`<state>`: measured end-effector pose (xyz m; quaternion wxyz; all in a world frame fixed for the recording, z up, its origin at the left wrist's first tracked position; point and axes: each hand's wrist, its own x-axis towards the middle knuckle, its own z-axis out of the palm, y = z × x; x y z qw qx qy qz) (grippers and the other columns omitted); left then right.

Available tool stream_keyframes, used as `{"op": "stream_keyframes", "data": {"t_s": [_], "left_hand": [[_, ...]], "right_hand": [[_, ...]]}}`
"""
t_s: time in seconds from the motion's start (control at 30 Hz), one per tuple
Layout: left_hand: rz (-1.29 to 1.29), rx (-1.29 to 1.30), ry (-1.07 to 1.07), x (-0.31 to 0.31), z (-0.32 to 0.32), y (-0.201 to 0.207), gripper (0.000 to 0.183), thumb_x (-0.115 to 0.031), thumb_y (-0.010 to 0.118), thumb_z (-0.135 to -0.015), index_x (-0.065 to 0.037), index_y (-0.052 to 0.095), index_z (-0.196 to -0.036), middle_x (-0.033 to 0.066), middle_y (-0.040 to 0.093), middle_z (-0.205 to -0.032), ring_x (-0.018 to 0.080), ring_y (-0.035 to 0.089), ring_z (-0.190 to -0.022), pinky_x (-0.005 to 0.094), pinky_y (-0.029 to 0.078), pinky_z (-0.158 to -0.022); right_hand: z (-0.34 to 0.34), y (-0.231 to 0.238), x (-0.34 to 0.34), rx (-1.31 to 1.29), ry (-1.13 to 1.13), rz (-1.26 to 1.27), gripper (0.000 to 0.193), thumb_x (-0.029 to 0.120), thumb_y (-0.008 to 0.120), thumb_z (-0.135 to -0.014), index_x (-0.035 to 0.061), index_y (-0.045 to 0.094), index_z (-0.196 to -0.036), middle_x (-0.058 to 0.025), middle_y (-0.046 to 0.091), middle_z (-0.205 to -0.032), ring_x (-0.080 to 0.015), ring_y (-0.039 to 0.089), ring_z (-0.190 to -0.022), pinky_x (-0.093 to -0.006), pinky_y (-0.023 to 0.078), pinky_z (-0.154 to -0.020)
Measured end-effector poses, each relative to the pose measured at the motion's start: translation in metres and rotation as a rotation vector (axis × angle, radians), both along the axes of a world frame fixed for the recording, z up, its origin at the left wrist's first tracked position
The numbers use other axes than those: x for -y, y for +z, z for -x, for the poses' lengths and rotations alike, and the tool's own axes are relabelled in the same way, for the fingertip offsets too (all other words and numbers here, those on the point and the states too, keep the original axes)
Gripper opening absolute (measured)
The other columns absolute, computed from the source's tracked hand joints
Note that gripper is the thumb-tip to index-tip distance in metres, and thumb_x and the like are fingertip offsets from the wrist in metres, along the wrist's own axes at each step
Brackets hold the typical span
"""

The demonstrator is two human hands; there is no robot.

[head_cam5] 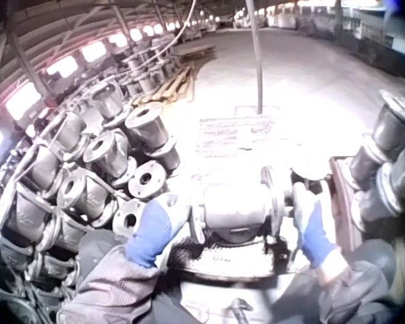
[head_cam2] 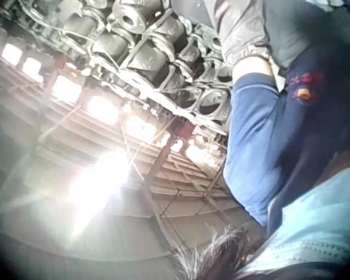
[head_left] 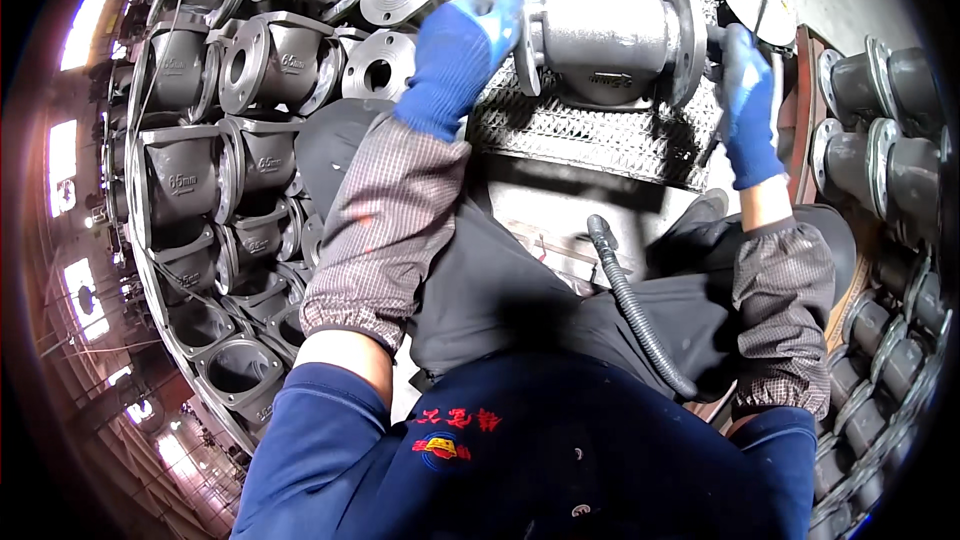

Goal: The person uses a pneumatic grinding tool and a metal pick to remove debris and smooth the interior and exterior surfaces of a metal casting.

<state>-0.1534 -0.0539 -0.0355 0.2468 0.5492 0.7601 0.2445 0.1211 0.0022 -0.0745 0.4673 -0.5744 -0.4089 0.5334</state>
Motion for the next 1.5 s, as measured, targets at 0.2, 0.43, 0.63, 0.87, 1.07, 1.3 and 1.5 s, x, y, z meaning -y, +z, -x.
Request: {"op": "stream_keyframes", "data": {"t_s": [0.2, 0.43, 0.63, 0.87, 1.07, 1.3, 1.5], "left_hand": [[0.322, 0.029, -0.648, 0.076, -0.025, -0.009, 0.05, -0.048, 0.065, -0.078, -0.005, 0.065, -0.103, 0.0158, 0.067, -0.089, 0.0281, 0.066, -0.079, 0.0368, 0.051, -0.07], [0.406, -0.04, -0.993, 0.136, -0.135, -0.091, 0.037, -0.039, 0.068, -0.073, -0.01, 0.067, -0.097, 0.0164, 0.065, -0.097, 0.0326, 0.064, -0.085, 0.0407, 0.051, -0.068], [0.423, 0.082, -0.928, 0.127, -0.149, -0.045, 0.025, -0.036, 0.066, -0.076, -0.012, 0.069, -0.085, 0.0109, 0.066, -0.076, 0.0319, 0.064, -0.071, 0.0425, 0.051, -0.064], [-0.122, -0.083, -0.809, 0.135, -0.137, 0.029, 0.021, -0.03, 0.068, -0.072, -0.009, 0.067, -0.077, 0.0069, 0.066, -0.088, 0.0275, 0.062, -0.09, 0.039, 0.052, -0.069], [-0.254, 0.359, -0.713, 0.132, -0.095, 0.043, 0.016, -0.017, 0.063, -0.083, -0.002, 0.068, -0.085, 0.0089, 0.066, -0.078, 0.0245, 0.064, -0.076, 0.0319, 0.052, -0.068], [0.171, 0.726, 0.02, 0.12, -0.04, 0.021, 0.047, -0.041, 0.046, -0.097, 0.0, 0.069, -0.093, 0.0073, 0.065, -0.073, 0.0069, 0.05, -0.052, 0.024, 0.041, -0.05], [0.128, 1.412, 0.049, 0.108, -0.041, -0.009, 0.049, -0.035, 0.038, -0.101, 0.008, 0.055, -0.117, 0.0176, 0.06, -0.112, 0.0237, 0.058, -0.106, 0.0338, 0.049, -0.091]], "right_hand": [[-0.017, 0.045, 0.04, 0.09, 0.119, -0.253, 0.035, 0.027, 0.044, -0.099, -0.0004, 0.065, -0.1, -0.0069, 0.067, -0.092, -0.0128, 0.063, -0.079, -0.0236, 0.048, -0.063], [0.002, 0.023, 0.087, 0.12, 0.687, 0.064, 0.026, 0.023, 0.052, -0.095, 0.0019, 0.063, -0.106, -0.0033, 0.065, -0.088, -0.009, 0.06, -0.074, -0.0226, 0.048, -0.059], [0.001, -0.017, 0.088, 0.723, 1.061, 0.135, 0.055, 0.047, 0.049, -0.09, -0.0049, 0.066, -0.089, -0.0224, 0.066, -0.081, -0.0321, 0.066, -0.071, -0.0411, 0.051, -0.067], [-0.002, -0.024, 0.097, 0.178, 1.483, -0.168, 0.028, 0.015, 0.057, -0.085, 0.0006, 0.065, -0.108, -0.0179, 0.067, -0.094, -0.0248, 0.066, -0.084, -0.0318, 0.051, -0.075], [0.004, 0.024, 0.105, -0.129, 1.125, 0.189, 0.03, 0.012, 0.058, -0.084, -0.0015, 0.063, -0.11, -0.0089, 0.068, -0.096, -0.0134, 0.064, -0.08, -0.0246, 0.051, -0.067], [0.02, 0.074, 0.125, -0.181, 0.819, 0.335, 0.053, 0.022, 0.056, -0.083, -0.0048, 0.049, -0.129, -0.0113, 0.067, -0.092, -0.0085, 0.056, -0.062, -0.0183, 0.046, -0.055], [0.033, 0.069, 0.151, -0.272, 0.798, 0.394, 0.059, 0.019, 0.059, -0.08, -0.0052, 0.045, -0.133, -0.0118, 0.068, -0.094, -0.0095, 0.057, -0.063, -0.0218, 0.048, -0.06]]}}
